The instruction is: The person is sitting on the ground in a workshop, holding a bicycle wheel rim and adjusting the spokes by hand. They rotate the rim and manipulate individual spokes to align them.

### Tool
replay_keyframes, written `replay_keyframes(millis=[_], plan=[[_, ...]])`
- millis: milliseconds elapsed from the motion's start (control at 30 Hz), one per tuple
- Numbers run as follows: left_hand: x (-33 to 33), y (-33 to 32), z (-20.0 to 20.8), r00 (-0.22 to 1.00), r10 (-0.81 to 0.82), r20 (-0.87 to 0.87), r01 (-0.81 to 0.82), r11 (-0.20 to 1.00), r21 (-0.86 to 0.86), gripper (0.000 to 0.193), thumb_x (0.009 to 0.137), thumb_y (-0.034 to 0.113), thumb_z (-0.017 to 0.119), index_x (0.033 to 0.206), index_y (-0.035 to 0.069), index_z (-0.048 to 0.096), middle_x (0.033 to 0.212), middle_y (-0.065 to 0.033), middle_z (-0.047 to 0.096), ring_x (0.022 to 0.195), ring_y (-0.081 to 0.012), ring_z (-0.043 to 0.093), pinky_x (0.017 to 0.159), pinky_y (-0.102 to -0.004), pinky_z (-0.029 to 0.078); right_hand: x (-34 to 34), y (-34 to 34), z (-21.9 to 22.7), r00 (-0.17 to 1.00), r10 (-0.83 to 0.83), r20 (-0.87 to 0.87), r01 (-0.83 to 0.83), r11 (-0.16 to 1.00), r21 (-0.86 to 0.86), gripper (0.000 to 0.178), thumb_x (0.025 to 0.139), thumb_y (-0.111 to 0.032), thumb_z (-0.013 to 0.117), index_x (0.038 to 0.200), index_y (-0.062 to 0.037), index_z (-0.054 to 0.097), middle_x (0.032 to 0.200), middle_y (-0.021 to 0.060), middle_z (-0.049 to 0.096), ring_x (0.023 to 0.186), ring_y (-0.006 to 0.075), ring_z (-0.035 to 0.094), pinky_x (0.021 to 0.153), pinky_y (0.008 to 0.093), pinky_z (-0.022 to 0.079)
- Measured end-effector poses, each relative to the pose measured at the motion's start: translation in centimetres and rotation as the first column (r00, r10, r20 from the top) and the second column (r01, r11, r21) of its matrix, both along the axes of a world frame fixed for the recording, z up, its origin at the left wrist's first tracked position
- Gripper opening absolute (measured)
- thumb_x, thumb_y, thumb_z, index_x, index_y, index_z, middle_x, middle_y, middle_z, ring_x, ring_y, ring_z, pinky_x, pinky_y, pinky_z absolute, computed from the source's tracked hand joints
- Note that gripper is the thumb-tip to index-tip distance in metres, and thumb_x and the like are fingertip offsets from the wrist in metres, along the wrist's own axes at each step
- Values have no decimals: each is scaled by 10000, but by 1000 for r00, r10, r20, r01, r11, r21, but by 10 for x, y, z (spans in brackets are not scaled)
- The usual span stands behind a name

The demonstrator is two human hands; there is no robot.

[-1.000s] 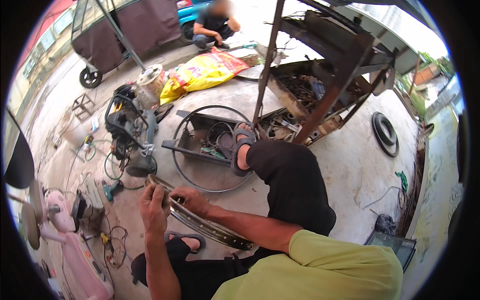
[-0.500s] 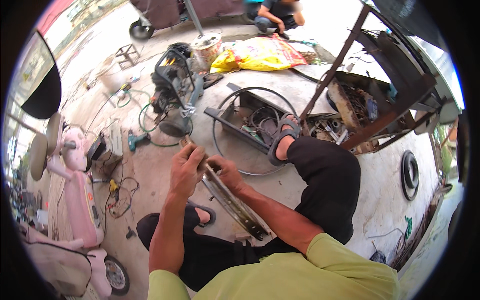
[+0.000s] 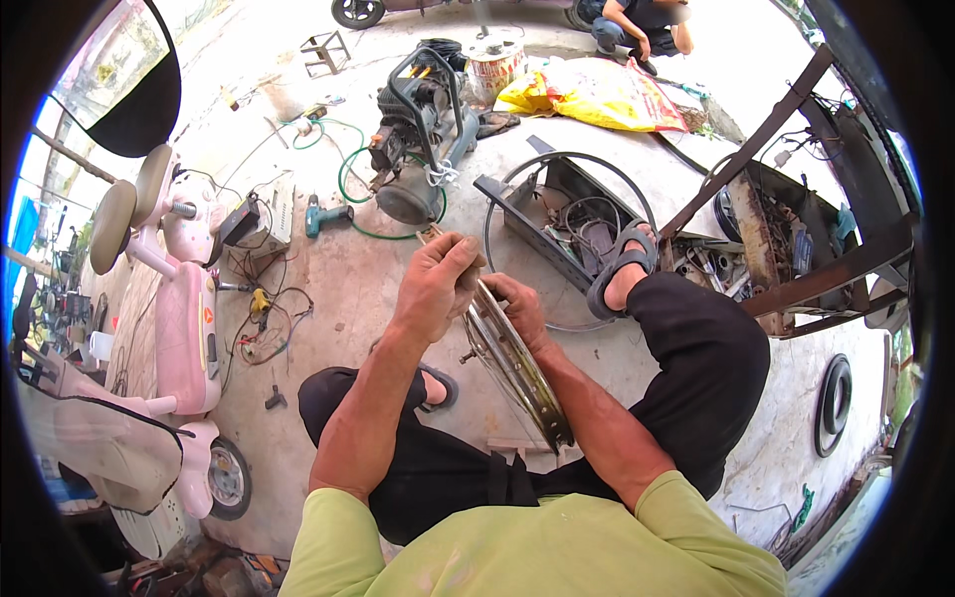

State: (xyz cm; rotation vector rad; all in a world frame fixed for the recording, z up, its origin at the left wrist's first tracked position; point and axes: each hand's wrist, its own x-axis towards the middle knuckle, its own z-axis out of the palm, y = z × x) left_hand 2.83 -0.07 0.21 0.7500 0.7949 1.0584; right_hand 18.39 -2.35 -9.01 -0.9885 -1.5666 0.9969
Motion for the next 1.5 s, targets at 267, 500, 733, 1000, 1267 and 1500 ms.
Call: replay_keyframes(millis=[267,500,733,1000,1267,1500], plan=[[-7,8,4,981,190,41,-191,982,0,259,1017,276,590,871,62,590,625,11,510,396,-48,350,342,-217,247,1,-4,-2,991,-56,-125,34,985,-166,244,835,-64,762,1067,-31,690,925,30,693,827,89,624,748,251,510],[4,19,-10,970,240,-20,-238,968,72,290,1012,296,601,844,65,557,609,9,489,397,-47,334,343,-222,244,-2,-2,-17,997,-46,-65,43,998,-50,309,844,-77,738,1150,-53,697,970,53,681,825,104,619,728,281,528],[14,19,-13,967,221,-127,-201,967,155,284,1003,278,622,842,51,571,611,22,484,417,-43,343,358,-217,238,5,-11,-4,987,-49,-151,24,987,-160,326,834,-127,780,1141,-58,692,958,48,677,840,109,629,746,278,526],[12,18,-11,965,219,-148,-198,970,144,272,1000,269,627,850,47,584,613,24,481,432,-42,355,370,-216,246,2,-9,-5,996,-42,-84,37,997,-63,261,853,-123,735,1102,-52,704,946,116,694,828,203,677,746,312,530],[10,19,-10,959,221,-180,-196,969,148,269,1003,257,624,841,46,584,613,20,487,423,-41,354,364,-221,245,2,-7,-11,1000,-28,-14,28,1000,10,314,829,-82,740,1137,-47,690,965,100,691,828,155,659,740,301,535],[11,18,-10,970,187,-153,-168,977,128,271,1005,258,621,840,46,581,609,12,496,409,-40,347,355,-217,239,-3,-14,-9,981,-41,-188,16,991,-136,268,841,-97,755,1096,-44,691,939,67,683,823,124,651,726,282,523]])
